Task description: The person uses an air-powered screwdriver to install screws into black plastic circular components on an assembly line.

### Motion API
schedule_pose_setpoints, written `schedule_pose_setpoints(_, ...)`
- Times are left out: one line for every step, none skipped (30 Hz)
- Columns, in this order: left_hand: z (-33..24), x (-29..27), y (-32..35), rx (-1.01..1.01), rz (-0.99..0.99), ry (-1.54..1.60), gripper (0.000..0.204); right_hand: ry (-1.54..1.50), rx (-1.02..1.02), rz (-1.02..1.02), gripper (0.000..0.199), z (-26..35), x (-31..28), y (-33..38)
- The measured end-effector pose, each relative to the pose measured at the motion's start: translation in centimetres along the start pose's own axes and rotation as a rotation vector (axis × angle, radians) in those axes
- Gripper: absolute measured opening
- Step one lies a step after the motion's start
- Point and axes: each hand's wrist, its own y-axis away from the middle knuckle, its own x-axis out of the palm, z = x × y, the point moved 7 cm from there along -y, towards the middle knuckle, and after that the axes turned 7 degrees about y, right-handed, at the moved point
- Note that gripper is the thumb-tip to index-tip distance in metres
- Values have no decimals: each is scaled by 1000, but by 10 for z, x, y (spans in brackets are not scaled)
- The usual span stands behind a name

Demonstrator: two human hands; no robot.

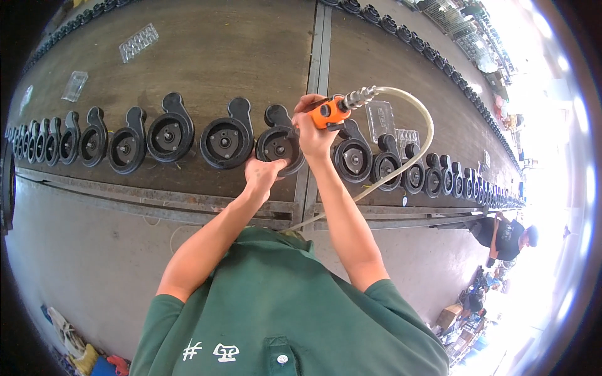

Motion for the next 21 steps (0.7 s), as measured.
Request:
schedule_pose_setpoints(-5, 1, 2, 34, 3, 1, 57, -9, -3, 42, 24, -2, 2, 2)
schedule_pose_setpoints(-6, 1, 4, 16, -4, -5, 57, -19, -6, 83, 23, -3, 5, 5)
schedule_pose_setpoints(-7, 0, 7, -2, -11, -12, 56, -28, -9, 124, 23, -6, 7, 8)
schedule_pose_setpoints(-10, 0, 9, -16, -17, -16, 56, -50, -17, 147, 21, -8, 11, 7)
schedule_pose_setpoints(-7, -1, 5, -12, -1, 5, 55, -45, -15, 144, 20, -10, 14, 8)
schedule_pose_setpoints(-3, -3, 0, -8, 17, 25, 55, -32, -7, 132, 20, -12, 15, 9)
schedule_pose_setpoints(-7, -1, -2, 0, 38, 43, 54, -21, -3, 117, 20, -11, 16, 6)
schedule_pose_setpoints(-6, 0, -1, -27, 15, 14, 55, 36, -35, 95, 23, -9, 13, 5)
schedule_pose_setpoints(-5, 3, 2, -53, -6, -17, 55, 58, -38, 100, 25, -9, 13, 2)
schedule_pose_setpoints(-5, 3, 5, -78, -24, -58, 55, 77, -43, 96, 26, -4, 17, 0)
schedule_pose_setpoints(-6, 2, 5, -72, -13, -51, 59, 95, -47, 86, 27, 7, 22, -1)
schedule_pose_setpoints(-4, 3, 5, -66, 2, -48, 63, 114, -21, 89, 29, 17, 26, 1)
schedule_pose_setpoints(-5, 5, 0, -53, 19, -50, 67, 95, -95, 71, 30, 27, 25, 1)
schedule_pose_setpoints(1, 4, -3, -45, 62, -20, 71, 53, -120, 40, 32, 47, 28, 4)
schedule_pose_setpoints(5, 5, -10, -12, 62, -13, 66, 12, -148, 8, 34, 71, 27, 6)
schedule_pose_setpoints(5, 4, -4, -57, 63, 30, 63, -52, -154, -15, 38, 99, 24, 13)
schedule_pose_setpoints(3, 7, 4, -107, 76, 68, 60, -31, -239, -39, 39, 118, 9, 18)
schedule_pose_setpoints(2, 11, 12, -96, 144, 82, 54, -10, -319, -95, 39, 146, -5, 26)
schedule_pose_setpoints(5, 9, 24, -84, 206, 100, 48, 84, -362, -144, 39, 163, -29, 33)
schedule_pose_setpoints(5, 7, 48, -25, 213, 84, 38, 61, -478, -128, 38, 184, -49, 39)
schedule_pose_setpoints(28, -1, 59, -48, 240, -11, 32, 153, -505, -171, 36, 199, -76, 46)
